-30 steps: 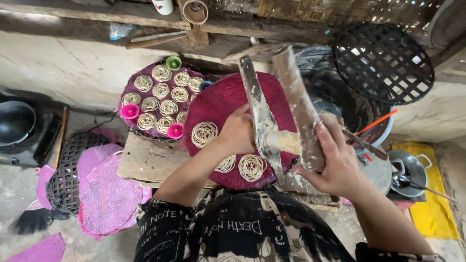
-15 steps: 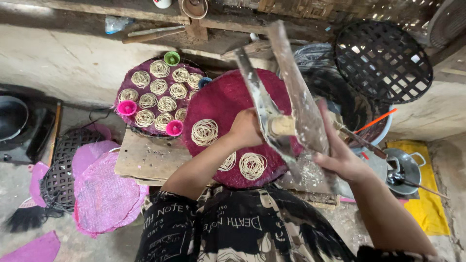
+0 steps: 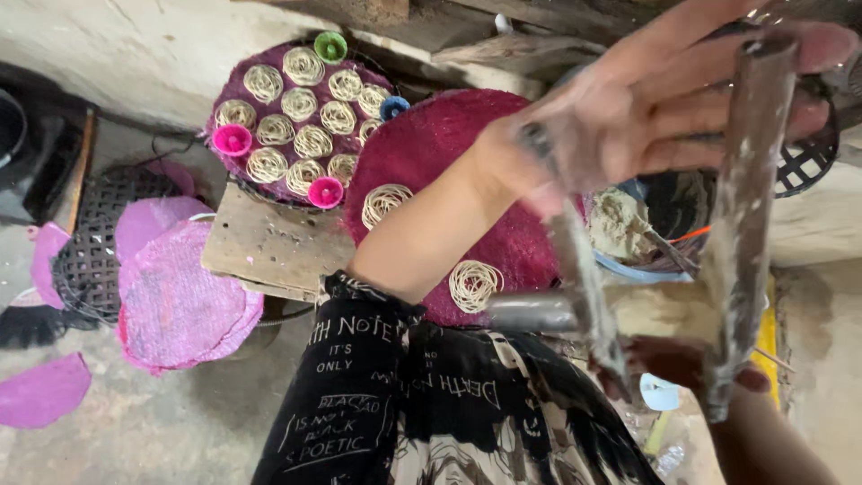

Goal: The person makes fresh noodle nests using a manual metal noodle press. They scoop dough from a basin with a stick, load it into the press, then squeeze the press handles over round purple trays so extruded noodles form nests, adding nests one at a time to the trays.

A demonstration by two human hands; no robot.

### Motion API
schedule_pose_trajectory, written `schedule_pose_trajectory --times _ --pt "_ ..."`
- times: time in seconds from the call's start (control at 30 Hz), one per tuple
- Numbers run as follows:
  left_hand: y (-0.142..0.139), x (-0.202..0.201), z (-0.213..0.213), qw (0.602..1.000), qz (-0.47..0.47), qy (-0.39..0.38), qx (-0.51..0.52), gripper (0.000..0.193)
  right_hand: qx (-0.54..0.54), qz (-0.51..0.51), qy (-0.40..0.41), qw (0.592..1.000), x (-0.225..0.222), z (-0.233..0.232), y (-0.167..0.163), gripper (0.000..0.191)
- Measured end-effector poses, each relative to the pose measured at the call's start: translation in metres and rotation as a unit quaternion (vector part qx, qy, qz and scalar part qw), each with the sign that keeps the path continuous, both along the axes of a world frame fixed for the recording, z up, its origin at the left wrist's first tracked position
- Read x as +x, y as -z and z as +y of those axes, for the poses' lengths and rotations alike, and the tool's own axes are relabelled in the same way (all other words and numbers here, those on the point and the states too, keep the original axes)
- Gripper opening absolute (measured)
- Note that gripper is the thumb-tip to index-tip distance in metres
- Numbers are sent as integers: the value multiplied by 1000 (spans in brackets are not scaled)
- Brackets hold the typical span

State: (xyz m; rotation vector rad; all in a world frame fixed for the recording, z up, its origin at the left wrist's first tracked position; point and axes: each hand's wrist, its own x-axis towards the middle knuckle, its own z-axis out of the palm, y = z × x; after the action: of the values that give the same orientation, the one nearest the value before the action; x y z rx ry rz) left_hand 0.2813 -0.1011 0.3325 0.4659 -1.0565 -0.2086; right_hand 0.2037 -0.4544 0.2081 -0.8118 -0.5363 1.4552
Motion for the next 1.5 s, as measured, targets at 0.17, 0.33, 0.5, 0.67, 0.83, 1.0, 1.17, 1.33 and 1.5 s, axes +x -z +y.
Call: schedule_pose_trajectory --times 0.17,0.33,0.5,0.67,0.83,1.0,1.17,1.33,1.5 --pt "59 21 20 995 61 -76 8 102 -21 -74 50 996 27 -10 -27 124" --pt "125 56 26 977 179 -39 -107 92 -124 -72 126 982 36 11 -20 115" --pt "153 51 30 969 199 -59 -134 97 -165 -70 164 970 28 1 -2 110" --pt "136 36 13 968 194 -70 -141 98 -209 -149 170 951 31 -27 -22 98" --pt "105 36 32 973 164 -86 -136 96 -178 -241 212 930 25 -17 -21 91" --pt "106 11 27 975 165 -91 -115 94 -198 -281 148 927 9 -28 -21 78" --pt "95 16 26 975 157 -82 -131 91 -272 -316 165 894 30 -38 -16 73" --pt "92 2 50 972 173 -113 -109 87 -222 -287 165 917 17 -27 20 78" --pt "122 -8 32 975 179 -81 -101 84 -279 -295 180 896 0 -49 39 88"
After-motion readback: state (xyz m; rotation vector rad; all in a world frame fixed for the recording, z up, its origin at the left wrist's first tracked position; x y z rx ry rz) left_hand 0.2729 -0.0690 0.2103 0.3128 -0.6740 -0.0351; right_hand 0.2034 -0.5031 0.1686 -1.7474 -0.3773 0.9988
